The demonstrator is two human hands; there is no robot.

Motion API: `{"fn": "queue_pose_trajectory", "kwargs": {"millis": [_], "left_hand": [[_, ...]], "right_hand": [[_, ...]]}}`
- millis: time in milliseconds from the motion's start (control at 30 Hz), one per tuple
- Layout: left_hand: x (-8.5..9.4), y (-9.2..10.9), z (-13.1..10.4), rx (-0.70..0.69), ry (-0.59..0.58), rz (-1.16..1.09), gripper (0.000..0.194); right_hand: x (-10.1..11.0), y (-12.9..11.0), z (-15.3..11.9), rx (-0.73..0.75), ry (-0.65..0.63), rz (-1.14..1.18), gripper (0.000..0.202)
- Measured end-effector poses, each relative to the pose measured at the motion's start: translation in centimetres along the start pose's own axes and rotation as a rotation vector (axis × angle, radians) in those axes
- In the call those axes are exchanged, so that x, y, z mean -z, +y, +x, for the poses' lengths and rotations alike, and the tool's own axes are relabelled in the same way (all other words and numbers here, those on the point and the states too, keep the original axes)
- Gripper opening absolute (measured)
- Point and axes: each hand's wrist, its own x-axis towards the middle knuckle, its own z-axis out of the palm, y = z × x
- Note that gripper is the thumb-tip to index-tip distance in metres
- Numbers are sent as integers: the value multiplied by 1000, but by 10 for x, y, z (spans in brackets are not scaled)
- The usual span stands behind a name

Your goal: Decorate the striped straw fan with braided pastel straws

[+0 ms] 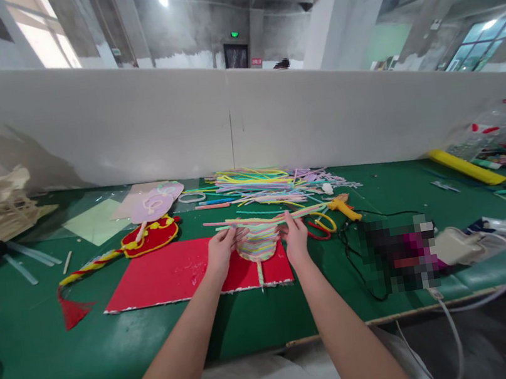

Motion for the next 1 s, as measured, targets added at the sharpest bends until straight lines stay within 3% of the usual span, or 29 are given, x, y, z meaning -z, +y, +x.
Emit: {"fn": "queue_pose_trajectory", "kwargs": {"millis": [533,700,1000], "left_hand": [[4,0,2,-61,6,39,38],[6,1,3,-129,99,14,29],[7,1,4,-132,134,-18,24]], "right_hand": [[2,-2,2,33,41,32,31],[1,-1,2,38,45,23,35],[-1,0,-2,-64,-11,12,39]]}}
